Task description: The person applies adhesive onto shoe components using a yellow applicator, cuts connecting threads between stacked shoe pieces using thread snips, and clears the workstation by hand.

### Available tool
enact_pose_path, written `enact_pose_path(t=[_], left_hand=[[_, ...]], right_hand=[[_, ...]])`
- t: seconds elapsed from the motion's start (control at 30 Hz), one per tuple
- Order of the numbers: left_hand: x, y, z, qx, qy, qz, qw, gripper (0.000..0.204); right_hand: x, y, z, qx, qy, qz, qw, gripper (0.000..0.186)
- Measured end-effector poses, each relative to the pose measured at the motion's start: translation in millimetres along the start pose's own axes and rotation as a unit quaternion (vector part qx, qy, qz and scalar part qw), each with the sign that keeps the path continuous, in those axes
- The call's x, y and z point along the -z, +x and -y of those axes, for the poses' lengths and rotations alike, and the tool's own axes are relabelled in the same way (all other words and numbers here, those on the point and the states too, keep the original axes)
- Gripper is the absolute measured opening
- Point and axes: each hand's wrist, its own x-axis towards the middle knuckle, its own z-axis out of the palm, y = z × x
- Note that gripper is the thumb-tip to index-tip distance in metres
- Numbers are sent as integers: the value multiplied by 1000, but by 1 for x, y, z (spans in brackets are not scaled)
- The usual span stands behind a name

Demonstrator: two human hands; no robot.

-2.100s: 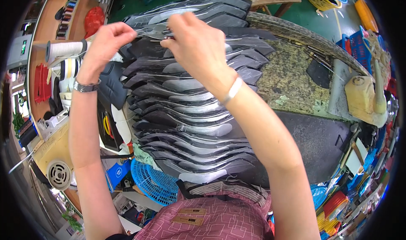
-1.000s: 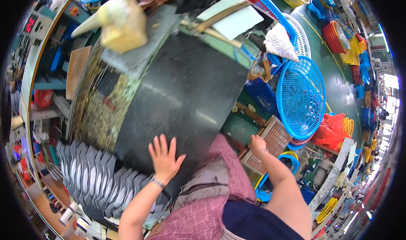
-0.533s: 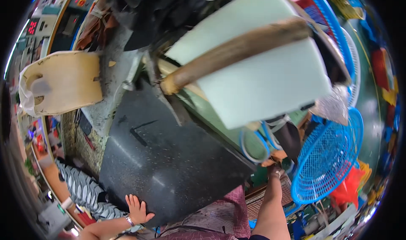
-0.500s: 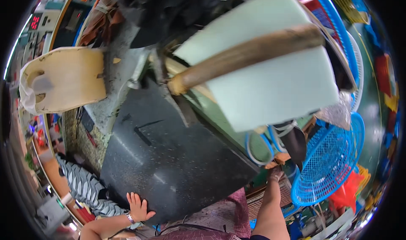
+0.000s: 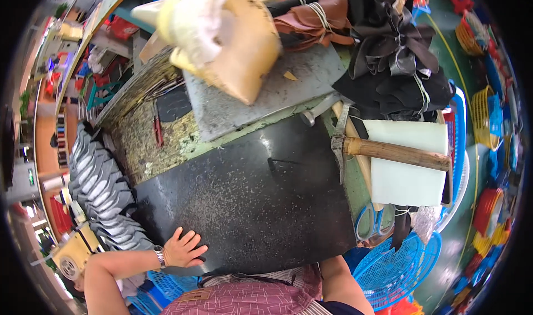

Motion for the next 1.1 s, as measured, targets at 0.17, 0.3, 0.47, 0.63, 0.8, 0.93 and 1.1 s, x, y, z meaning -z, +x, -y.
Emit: enact_pose_path(t=[0.17,0.3,0.47,0.63,0.8,0.93,1.1], left_hand=[[-10,28,-19,4,-8,-52,999,63],[13,81,-21,159,-49,-155,974,74],[26,161,39,281,17,-363,888,66],[31,206,22,318,-12,-394,862,65],[4,205,-66,196,26,-327,924,63],[7,175,-167,-86,-112,-200,969,58],[31,138,-198,-176,-361,43,915,41]], right_hand=[[85,-57,22,114,-34,10,993,24],[186,-146,98,240,183,92,949,17],[283,-70,175,331,36,-472,817,39],[271,-36,196,428,-109,-413,797,42],[173,-143,154,604,-99,-319,723,34],[159,-181,97,532,119,-306,781,17],[183,-194,36,272,508,-348,740,18]])
